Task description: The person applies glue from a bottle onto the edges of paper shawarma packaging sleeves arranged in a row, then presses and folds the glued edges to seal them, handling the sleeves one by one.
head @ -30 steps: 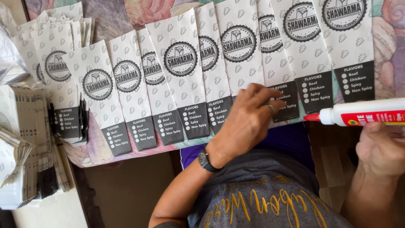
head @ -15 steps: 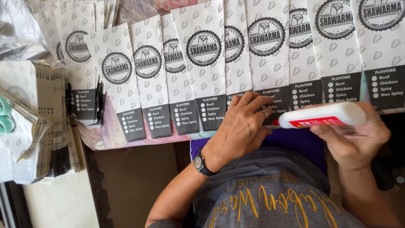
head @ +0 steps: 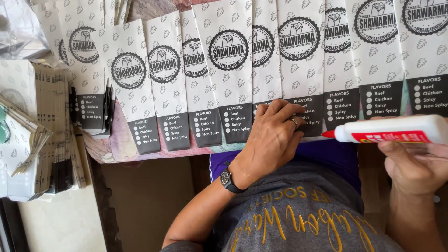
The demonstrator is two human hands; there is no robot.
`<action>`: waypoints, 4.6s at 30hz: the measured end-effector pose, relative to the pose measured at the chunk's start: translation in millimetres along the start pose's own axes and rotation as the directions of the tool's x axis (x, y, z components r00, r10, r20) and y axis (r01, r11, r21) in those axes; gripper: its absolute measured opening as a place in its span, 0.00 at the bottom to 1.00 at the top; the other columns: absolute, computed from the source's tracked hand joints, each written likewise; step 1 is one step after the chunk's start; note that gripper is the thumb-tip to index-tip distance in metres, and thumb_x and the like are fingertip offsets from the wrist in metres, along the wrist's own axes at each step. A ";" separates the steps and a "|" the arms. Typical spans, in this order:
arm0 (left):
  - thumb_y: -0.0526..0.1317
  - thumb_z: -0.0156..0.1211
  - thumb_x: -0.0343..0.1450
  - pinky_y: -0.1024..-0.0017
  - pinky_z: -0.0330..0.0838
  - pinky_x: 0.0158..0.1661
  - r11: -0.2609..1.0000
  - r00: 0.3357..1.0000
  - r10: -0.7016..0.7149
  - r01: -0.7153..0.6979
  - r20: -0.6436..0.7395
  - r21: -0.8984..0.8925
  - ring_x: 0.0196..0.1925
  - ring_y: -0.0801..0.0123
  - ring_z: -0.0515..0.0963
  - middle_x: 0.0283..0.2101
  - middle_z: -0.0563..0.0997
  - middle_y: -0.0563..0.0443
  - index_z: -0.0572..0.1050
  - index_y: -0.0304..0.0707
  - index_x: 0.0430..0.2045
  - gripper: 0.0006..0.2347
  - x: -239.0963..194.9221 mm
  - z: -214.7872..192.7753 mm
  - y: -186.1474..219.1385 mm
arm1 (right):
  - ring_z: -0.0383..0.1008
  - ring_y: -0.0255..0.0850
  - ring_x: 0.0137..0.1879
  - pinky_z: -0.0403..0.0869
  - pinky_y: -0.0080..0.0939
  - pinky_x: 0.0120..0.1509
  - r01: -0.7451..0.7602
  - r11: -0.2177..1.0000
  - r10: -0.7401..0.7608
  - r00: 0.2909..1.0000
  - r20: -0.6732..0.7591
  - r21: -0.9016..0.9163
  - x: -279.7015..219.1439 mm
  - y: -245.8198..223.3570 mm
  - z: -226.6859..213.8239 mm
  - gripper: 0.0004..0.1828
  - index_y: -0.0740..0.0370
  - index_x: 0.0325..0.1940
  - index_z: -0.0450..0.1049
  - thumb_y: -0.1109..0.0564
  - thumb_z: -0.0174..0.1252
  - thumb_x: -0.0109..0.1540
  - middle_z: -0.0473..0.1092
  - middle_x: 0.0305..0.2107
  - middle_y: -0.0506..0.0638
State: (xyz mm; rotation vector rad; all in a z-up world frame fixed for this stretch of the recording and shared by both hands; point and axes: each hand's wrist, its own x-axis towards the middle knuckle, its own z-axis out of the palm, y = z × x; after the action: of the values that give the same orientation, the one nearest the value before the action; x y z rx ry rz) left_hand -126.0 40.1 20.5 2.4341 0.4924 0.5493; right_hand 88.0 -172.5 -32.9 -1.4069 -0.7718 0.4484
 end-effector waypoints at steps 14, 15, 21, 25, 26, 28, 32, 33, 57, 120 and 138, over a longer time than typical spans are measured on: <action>0.26 0.50 0.69 0.57 0.59 0.44 1.000 1.000 0.009 -0.009 -0.027 -0.009 0.54 0.56 0.72 0.53 0.78 0.50 0.81 0.32 0.36 0.11 -1.0 -1.6 -0.8 | 0.79 0.60 0.51 0.86 0.63 0.62 0.017 0.999 -0.022 0.992 -0.121 -0.038 -8.4 8.5 22.9 0.29 0.65 0.60 0.64 0.70 0.69 0.58 0.70 0.44 0.66; 0.26 0.48 0.70 0.57 0.59 0.44 0.999 1.000 0.013 -0.014 -0.014 -0.039 0.54 0.55 0.71 0.54 0.78 0.50 0.81 0.32 0.37 0.11 -1.6 -1.9 -1.3 | 0.78 0.52 0.52 0.86 0.56 0.66 -0.022 0.999 0.017 0.987 -0.161 -0.034 -10.0 15.4 9.9 0.27 0.66 0.60 0.67 0.67 0.70 0.60 0.71 0.46 0.60; 0.26 0.50 0.75 0.57 0.60 0.43 0.990 0.996 0.005 -0.018 -0.091 -0.140 0.49 0.52 0.69 0.51 0.76 0.43 0.76 0.30 0.43 0.08 -11.0 -39.4 -4.4 | 0.72 0.47 0.72 0.79 0.61 0.90 0.012 1.000 -0.010 0.992 -0.122 0.014 -21.0 70.0 -54.3 0.24 0.57 0.69 0.66 0.60 0.63 0.69 0.68 0.62 0.49; 0.31 0.62 0.73 0.59 0.59 0.42 0.999 0.998 -0.039 0.040 -0.054 0.024 0.48 0.55 0.70 0.49 0.78 0.51 0.80 0.35 0.34 0.01 -33.0 -52.9 -23.1 | 0.78 0.62 0.62 0.84 0.64 0.77 -0.080 0.991 0.083 0.996 -0.025 0.108 -11.1 26.9 17.2 0.28 0.68 0.66 0.66 0.61 0.62 0.62 0.70 0.56 0.71; 0.31 0.62 0.73 0.59 0.59 0.42 0.999 0.997 -0.042 0.043 -0.057 0.025 0.48 0.55 0.70 0.49 0.78 0.51 0.80 0.35 0.34 0.01 -35.5 -55.0 -22.4 | 0.78 0.62 0.62 0.84 0.64 0.77 -0.080 0.991 0.083 0.996 -0.020 0.109 -7.4 10.7 38.4 0.28 0.68 0.66 0.66 0.61 0.62 0.62 0.70 0.56 0.71; 0.35 0.64 0.71 0.59 0.61 0.44 0.999 0.999 -0.045 0.045 0.019 0.011 0.52 0.55 0.71 0.53 0.78 0.50 0.80 0.33 0.39 0.06 -39.5 -58.9 -21.1 | 0.75 0.73 0.55 0.83 0.79 0.65 0.074 0.996 -0.078 0.994 0.078 0.056 0.5 -21.7 80.4 0.32 0.63 0.64 0.54 0.74 0.60 0.60 0.65 0.48 0.78; 0.35 0.70 0.67 0.59 0.62 0.47 0.998 0.998 -0.057 0.058 0.031 -0.006 0.54 0.55 0.71 0.56 0.77 0.50 0.79 0.34 0.43 0.12 -44.8 -58.3 -23.2 | 0.80 0.71 0.53 0.85 0.66 0.60 0.018 0.996 -0.006 0.991 0.133 -0.085 6.2 -42.2 104.6 0.21 0.76 0.49 0.62 0.69 0.66 0.60 0.70 0.40 0.70; 0.36 0.71 0.66 0.59 0.61 0.47 0.998 0.997 -0.061 0.062 0.041 -0.010 0.55 0.55 0.71 0.56 0.76 0.50 0.79 0.35 0.44 0.14 -45.5 -58.0 -23.8 | 0.80 0.70 0.53 0.85 0.65 0.61 0.010 0.997 0.002 0.987 0.163 -0.071 7.2 -44.8 109.4 0.21 0.75 0.51 0.61 0.70 0.65 0.60 0.70 0.41 0.73; 0.28 0.56 0.70 0.58 0.58 0.46 0.993 0.981 -0.120 0.120 -0.151 -0.008 0.51 0.58 0.73 0.52 0.79 0.53 0.80 0.35 0.37 0.07 -47.7 -36.1 -22.2 | 0.78 0.60 0.49 0.83 0.58 0.58 0.027 0.998 -0.017 0.987 0.159 -0.061 6.6 -40.4 126.7 0.24 0.73 0.52 0.62 0.69 0.67 0.58 0.71 0.42 0.73; 0.22 0.49 0.70 0.61 0.60 0.50 0.980 0.962 -0.198 0.194 -0.189 -0.036 0.56 0.57 0.74 0.57 0.79 0.53 0.81 0.37 0.43 0.15 -90.5 -71.2 -46.6 | 0.80 0.68 0.47 0.81 0.60 0.55 0.161 0.985 -0.127 0.921 0.367 -0.063 9.5 -67.4 180.6 0.19 0.81 0.49 0.62 0.68 0.62 0.60 0.71 0.40 0.79; 0.22 0.49 0.69 0.61 0.60 0.50 0.983 0.966 -0.182 0.181 -0.181 -0.024 0.55 0.58 0.74 0.58 0.78 0.53 0.81 0.36 0.43 0.16 -91.4 -73.5 -46.4 | 0.78 0.71 0.52 0.84 0.71 0.61 0.115 0.993 -0.109 0.944 0.310 -0.001 -4.7 -40.5 151.5 0.23 0.76 0.54 0.58 0.69 0.61 0.61 0.69 0.42 0.79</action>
State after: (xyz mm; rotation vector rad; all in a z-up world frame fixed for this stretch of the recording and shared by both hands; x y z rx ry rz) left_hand -249.2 67.3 21.9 2.3121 0.7801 0.6971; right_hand -29.2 -74.8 3.2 -1.3181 -1.1078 0.5828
